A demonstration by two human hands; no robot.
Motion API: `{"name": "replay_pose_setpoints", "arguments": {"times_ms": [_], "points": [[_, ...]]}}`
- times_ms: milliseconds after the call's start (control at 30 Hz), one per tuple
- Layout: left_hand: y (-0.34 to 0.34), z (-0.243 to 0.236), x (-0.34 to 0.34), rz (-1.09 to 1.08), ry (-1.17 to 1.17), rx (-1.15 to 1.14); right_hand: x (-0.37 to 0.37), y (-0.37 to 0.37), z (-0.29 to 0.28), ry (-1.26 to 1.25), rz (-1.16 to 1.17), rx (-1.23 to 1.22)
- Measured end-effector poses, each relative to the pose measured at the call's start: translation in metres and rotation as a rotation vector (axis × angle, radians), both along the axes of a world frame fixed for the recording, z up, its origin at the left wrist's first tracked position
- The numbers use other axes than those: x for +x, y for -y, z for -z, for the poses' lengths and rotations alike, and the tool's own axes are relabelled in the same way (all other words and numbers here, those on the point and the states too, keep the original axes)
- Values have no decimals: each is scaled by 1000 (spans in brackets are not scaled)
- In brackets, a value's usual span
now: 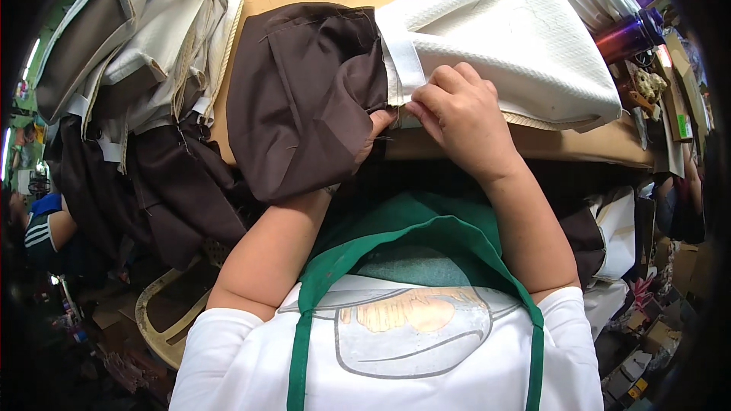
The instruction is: The person aligns and holds together pieces of white and brown material by hand, smoothing the edges and positioning a white strap along the seam.
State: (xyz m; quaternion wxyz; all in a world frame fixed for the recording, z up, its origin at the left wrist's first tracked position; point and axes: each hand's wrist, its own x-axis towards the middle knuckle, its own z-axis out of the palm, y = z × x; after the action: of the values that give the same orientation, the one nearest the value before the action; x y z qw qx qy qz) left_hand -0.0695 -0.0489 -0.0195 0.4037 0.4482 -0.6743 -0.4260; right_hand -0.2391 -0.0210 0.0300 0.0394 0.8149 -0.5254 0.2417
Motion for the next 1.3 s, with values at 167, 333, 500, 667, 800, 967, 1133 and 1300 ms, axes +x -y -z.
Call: {"name": "replay_pose_setpoints", "arguments": {"times_ms": [167,333,500,667,800,967,1133,1300], "points": [[-1,-7,0,87,-241,185,6,3,1,82,48,113],[-1,-22,-7,232,-60,-25,-1,3,1,229,38,203],[-8,-3,1,44,598,-310,-5,8,-12,329,9,396],[-8,-3,0,34,649,-386,-9,15,-15,360,50,639],[-11,-22,-6,251,46,-67,-12,14,-6,433,20,592],[-9,-25,-17,168,-132,176,-9,1,13,290,-83,133],[-14,-30,-23,179,-210,92,-10,-14,7,214,-84,57],[-18,-30,-23,195,-202,216,-18,-25,10,83,-18,-39]]}}
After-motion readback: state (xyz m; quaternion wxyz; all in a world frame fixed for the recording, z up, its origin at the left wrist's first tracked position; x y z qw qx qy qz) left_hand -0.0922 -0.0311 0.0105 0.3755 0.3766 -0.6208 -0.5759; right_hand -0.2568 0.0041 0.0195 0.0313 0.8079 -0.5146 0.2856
